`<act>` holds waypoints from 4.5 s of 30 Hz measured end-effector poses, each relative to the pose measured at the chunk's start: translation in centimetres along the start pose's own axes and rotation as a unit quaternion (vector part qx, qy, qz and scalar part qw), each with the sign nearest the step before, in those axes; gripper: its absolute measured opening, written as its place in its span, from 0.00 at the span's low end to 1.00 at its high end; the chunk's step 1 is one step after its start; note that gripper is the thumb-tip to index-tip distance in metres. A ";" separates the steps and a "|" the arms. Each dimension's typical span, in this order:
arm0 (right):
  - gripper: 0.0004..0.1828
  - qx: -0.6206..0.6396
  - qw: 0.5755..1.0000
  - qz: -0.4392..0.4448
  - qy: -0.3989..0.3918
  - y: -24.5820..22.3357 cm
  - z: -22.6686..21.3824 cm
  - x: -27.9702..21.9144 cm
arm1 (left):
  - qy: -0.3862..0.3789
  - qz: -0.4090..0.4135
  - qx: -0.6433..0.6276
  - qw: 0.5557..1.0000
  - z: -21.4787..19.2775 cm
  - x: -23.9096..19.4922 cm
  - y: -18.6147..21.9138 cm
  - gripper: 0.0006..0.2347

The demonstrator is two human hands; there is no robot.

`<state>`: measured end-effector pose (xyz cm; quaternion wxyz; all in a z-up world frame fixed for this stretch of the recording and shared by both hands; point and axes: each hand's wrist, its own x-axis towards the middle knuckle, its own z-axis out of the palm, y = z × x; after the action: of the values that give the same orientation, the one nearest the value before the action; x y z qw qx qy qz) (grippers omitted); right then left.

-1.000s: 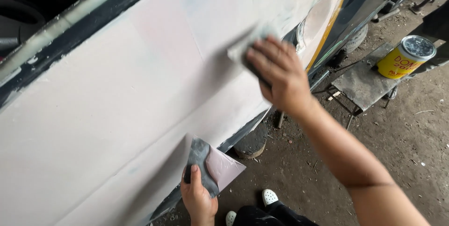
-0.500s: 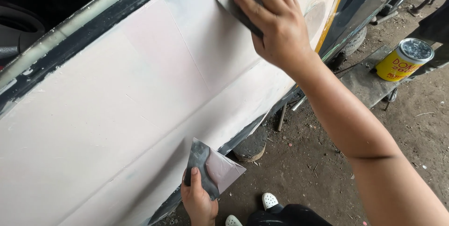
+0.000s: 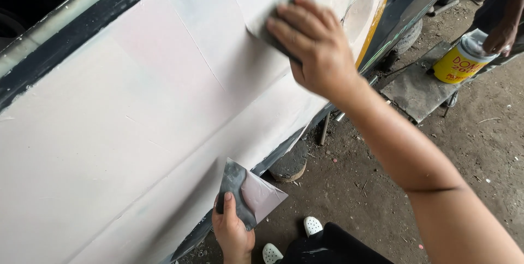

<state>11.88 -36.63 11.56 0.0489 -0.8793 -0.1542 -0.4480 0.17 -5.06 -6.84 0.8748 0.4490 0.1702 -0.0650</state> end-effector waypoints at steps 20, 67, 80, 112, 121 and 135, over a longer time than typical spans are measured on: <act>0.27 0.041 0.997 -0.020 0.059 -2.6 -2.2 5.5 | 0.035 -0.003 -0.018 0.999 -1.9 -1.1 0.3 0.14; 0.29 0.051 0.994 0.059 -0.070 -14.7 5.2 -10.8 | -0.014 -0.060 -0.054 0.997 -8.3 -2.3 4.0 0.12; 0.31 0.543 0.747 0.262 -0.280 -27.4 -3.8 -18.0 | -0.095 0.067 -0.159 0.980 -9.9 -2.7 5.5 0.13; 0.22 0.718 0.601 0.239 -0.257 -28.0 -7.1 -24.3 | -0.052 -0.038 -0.210 0.975 -11.6 -10.5 2.7 0.14; 0.24 0.496 0.775 0.281 -0.273 -26.6 -9.2 -23.7 | 0.041 0.168 -0.089 0.981 -12.2 -11.0 0.2 0.12; 0.26 0.438 0.842 0.093 -0.300 -31.9 -8.4 -25.2 | 0.162 0.306 -0.024 0.938 -12.0 -13.3 2.0 0.14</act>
<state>-18.57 -14.04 -5.31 0.4215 -0.8680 -0.2594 -0.0414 -14.57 5.29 -7.08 0.8238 0.4625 0.1651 0.2833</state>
